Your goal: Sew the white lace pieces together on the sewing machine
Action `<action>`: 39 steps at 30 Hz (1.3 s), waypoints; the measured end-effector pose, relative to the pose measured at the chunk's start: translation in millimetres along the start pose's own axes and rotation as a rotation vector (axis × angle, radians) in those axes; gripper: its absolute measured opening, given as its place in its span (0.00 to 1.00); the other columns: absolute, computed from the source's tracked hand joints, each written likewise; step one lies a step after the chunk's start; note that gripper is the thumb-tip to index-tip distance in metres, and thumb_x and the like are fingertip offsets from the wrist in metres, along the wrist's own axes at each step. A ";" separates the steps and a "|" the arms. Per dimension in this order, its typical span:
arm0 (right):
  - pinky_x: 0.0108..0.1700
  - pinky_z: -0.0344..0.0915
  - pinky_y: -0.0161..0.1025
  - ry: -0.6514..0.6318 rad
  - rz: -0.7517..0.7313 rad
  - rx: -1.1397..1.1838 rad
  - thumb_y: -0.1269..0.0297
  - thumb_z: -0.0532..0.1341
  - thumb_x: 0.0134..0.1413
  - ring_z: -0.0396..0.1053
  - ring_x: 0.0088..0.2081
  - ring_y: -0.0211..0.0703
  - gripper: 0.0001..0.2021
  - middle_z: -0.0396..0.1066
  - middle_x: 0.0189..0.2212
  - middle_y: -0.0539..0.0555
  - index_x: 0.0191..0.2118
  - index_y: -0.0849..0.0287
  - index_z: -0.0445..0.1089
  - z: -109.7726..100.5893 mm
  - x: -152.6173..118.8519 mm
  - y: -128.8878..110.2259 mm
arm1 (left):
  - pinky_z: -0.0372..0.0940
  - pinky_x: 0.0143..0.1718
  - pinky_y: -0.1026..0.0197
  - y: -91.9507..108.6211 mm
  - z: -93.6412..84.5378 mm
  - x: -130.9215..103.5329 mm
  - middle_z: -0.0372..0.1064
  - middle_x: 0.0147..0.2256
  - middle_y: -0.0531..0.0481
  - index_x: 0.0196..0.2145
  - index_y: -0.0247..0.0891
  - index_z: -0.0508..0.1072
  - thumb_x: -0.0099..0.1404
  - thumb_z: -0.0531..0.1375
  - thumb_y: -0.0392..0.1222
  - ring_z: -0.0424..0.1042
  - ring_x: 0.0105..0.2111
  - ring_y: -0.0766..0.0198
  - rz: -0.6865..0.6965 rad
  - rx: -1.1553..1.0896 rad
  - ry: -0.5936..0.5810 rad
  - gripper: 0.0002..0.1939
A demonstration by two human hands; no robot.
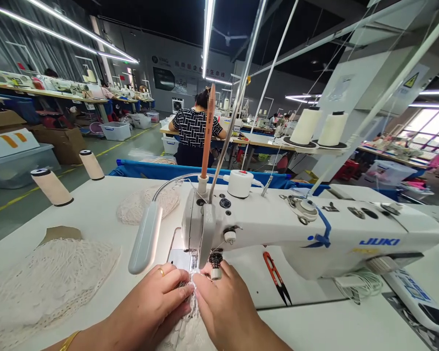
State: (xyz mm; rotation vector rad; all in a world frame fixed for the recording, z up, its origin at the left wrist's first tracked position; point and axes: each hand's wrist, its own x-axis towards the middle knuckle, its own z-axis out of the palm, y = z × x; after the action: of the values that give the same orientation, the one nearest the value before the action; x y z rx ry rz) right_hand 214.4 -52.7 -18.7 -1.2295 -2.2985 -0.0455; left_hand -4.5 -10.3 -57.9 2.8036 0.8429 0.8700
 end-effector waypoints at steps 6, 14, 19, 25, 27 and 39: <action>0.41 0.69 0.42 0.031 0.007 0.033 0.76 0.56 0.66 0.74 0.38 0.49 0.11 0.79 0.42 0.55 0.40 0.54 0.73 8.4 2.8 5.8 | 0.70 0.36 0.48 3.1 -2.4 2.5 0.77 0.43 0.43 0.45 0.41 0.75 0.71 0.56 0.33 0.74 0.36 0.52 0.043 0.023 0.133 0.10; 0.44 0.72 0.43 0.129 -0.002 0.024 0.74 0.55 0.69 0.76 0.44 0.52 0.15 0.82 0.46 0.53 0.50 0.52 0.77 -2.1 13.4 3.3 | 0.75 0.35 0.45 7.8 -15.7 11.4 0.79 0.45 0.40 0.44 0.39 0.74 0.65 0.60 0.32 0.76 0.37 0.48 0.045 0.079 0.117 0.10; 0.42 0.73 0.45 0.106 0.024 -0.020 0.73 0.55 0.71 0.77 0.46 0.55 0.15 0.82 0.46 0.56 0.51 0.54 0.79 3.5 8.7 7.9 | 0.78 0.36 0.45 11.4 -29.1 16.2 0.80 0.46 0.39 0.44 0.38 0.76 0.65 0.64 0.33 0.78 0.38 0.47 0.036 0.122 0.016 0.09; 0.41 0.74 0.45 0.096 0.026 -0.026 0.73 0.55 0.72 0.78 0.47 0.55 0.15 0.82 0.47 0.56 0.52 0.55 0.79 4.5 9.5 8.3 | 0.78 0.37 0.43 12.9 -30.5 17.7 0.80 0.46 0.40 0.43 0.37 0.77 0.65 0.64 0.31 0.77 0.38 0.47 0.010 0.101 0.014 0.09; 0.42 0.75 0.45 0.092 0.028 -0.017 0.73 0.55 0.72 0.78 0.47 0.55 0.15 0.82 0.47 0.56 0.51 0.55 0.79 3.2 10.7 7.7 | 0.78 0.37 0.44 13.2 -28.7 17.4 0.80 0.46 0.40 0.43 0.37 0.77 0.65 0.64 0.31 0.76 0.38 0.47 0.007 0.095 0.007 0.09; 0.45 0.74 0.42 0.104 0.031 -0.013 0.75 0.57 0.69 0.77 0.46 0.51 0.18 0.81 0.50 0.54 0.55 0.53 0.77 -3.2 16.1 1.6 | 0.74 0.42 0.43 10.0 -22.8 16.3 0.78 0.49 0.40 0.44 0.38 0.77 0.65 0.63 0.31 0.75 0.42 0.46 -0.056 0.077 -0.059 0.10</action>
State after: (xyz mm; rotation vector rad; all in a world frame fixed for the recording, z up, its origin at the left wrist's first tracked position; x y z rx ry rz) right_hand 209.9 -40.3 -8.8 -1.2400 -2.1925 -0.1114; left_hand -0.9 -11.9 -28.4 2.8397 0.9616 0.7593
